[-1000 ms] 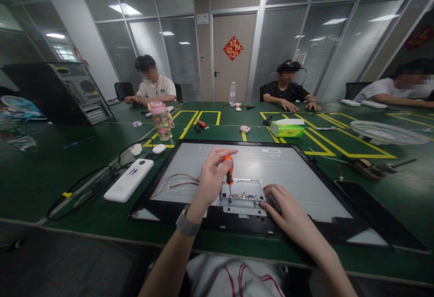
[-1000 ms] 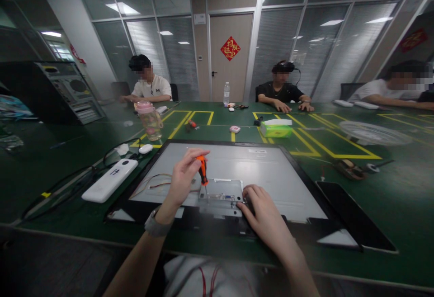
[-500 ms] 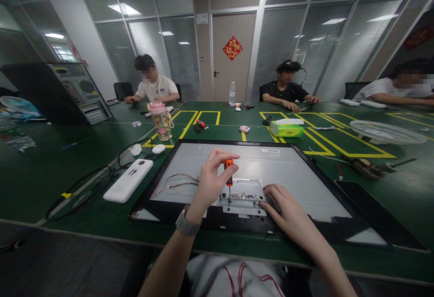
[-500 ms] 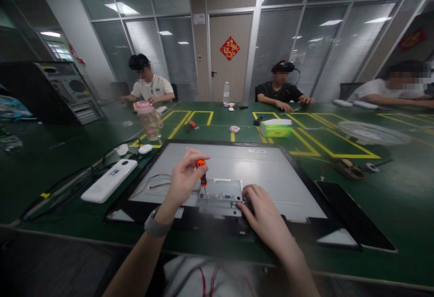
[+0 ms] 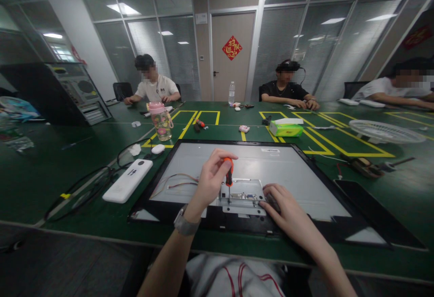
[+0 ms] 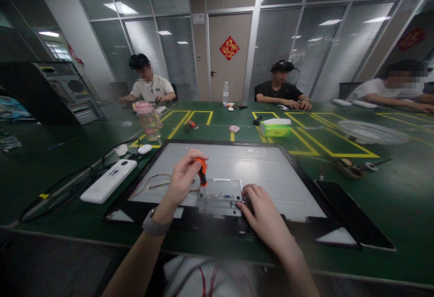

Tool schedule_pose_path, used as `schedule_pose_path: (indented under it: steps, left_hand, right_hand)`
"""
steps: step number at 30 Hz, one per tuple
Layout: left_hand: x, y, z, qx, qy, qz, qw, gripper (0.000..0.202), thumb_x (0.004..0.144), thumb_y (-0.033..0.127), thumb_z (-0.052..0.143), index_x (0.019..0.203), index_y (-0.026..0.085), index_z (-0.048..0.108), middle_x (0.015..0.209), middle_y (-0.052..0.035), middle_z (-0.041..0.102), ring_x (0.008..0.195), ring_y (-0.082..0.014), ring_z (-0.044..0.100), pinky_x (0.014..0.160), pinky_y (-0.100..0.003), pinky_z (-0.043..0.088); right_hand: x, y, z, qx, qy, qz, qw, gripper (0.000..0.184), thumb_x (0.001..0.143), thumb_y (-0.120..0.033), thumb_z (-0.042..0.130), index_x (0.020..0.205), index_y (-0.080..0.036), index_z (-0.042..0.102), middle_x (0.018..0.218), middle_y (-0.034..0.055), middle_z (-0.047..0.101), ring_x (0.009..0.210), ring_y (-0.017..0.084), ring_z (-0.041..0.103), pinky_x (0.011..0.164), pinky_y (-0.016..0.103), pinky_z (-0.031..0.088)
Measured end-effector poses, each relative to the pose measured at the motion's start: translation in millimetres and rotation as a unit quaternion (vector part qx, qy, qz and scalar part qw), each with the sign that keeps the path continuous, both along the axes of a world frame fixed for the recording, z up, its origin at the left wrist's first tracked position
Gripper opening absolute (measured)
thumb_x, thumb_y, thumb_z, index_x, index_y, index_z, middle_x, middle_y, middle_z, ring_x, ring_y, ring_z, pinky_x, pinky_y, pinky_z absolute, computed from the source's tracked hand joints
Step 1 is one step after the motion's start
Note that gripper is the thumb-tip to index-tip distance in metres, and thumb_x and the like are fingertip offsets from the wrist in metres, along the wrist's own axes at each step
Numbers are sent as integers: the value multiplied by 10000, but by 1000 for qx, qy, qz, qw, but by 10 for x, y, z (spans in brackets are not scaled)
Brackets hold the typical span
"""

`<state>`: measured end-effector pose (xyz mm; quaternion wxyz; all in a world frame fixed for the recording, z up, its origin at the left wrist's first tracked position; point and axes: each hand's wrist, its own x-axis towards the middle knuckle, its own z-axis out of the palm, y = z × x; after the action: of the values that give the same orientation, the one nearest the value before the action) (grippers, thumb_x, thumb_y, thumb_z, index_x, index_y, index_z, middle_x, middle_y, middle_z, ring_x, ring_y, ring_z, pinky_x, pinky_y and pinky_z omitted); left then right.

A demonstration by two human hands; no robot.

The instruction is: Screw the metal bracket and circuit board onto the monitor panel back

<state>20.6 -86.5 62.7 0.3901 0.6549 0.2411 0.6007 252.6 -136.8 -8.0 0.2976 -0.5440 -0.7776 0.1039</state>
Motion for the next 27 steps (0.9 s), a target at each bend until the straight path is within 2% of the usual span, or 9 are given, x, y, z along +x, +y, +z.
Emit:
schedule_pose_path:
  steps: [4,8,10,12,16,20,22,25,27]
  left_hand:
    - [-3,19,-34,-32,-28,-41,998,281,961,388,495,957,183,688,883,-70,663,852,-183,612,818,-315,483]
    - [14,34,-3,26,-29,2,999,195,812,377,722,812,183,710,903,-60,598,876,-180,586,811,-304,479]
    - [16,36,8,37,-31,26,998,150,782,325,757,800,184,712,872,-38,560,848,-161,570,789,-280,471]
    - [10,33,1,19,-30,28,999,136,849,311,681,850,178,713,855,-37,571,827,-154,571,760,-266,463]
    - [-2,28,-26,-36,-34,1,999,290,958,349,493,963,157,710,841,-58,620,819,-172,597,767,-288,463]
    - [5,19,3,20,-11,26,999,231,852,390,674,854,169,739,890,-52,569,801,-155,564,751,-278,465]
    - [9,15,16,28,4,34,999,212,832,383,703,883,181,746,888,-49,569,814,-160,567,756,-278,467]
    - [9,14,1,-6,9,16,1000,283,943,371,538,1035,178,724,894,-67,631,855,-183,596,799,-299,464]
    - [10,17,-16,-16,8,5,1000,324,973,358,466,1064,167,712,887,-73,649,877,-195,603,828,-312,459]
  right_hand:
    - [-5,-2,-3,-1,2,-2,1000,60,938,-307,536,957,-252,549,1046,69,625,986,256,599,892,408,489]
    - [-9,2,-7,-6,3,-1,1000,58,938,-304,536,943,-247,541,1031,67,623,963,254,598,883,411,488]
    - [-11,0,-3,-4,4,-1,1000,62,936,-306,539,943,-245,542,1029,67,622,962,253,597,886,412,487]
    - [-15,-4,6,0,4,-3,1000,62,935,-305,537,948,-245,545,1029,68,625,968,253,598,888,413,488]
    - [-17,-10,16,1,1,-8,1000,61,935,-302,531,954,-248,550,1041,71,632,973,255,606,887,412,495]
    - [-4,0,-5,0,-1,-6,1000,62,933,-308,541,952,-250,552,1039,65,629,974,253,605,887,408,496]
    - [2,4,-17,1,-1,-3,1000,62,936,-309,539,957,-252,550,1040,65,628,978,253,602,891,411,494]
    - [2,0,-14,3,3,-4,1000,61,940,-308,534,957,-251,550,1043,70,630,981,254,600,895,416,492]
    - [-5,-8,2,1,4,-4,1000,60,939,-305,534,956,-249,550,1043,70,628,982,255,599,896,417,490]
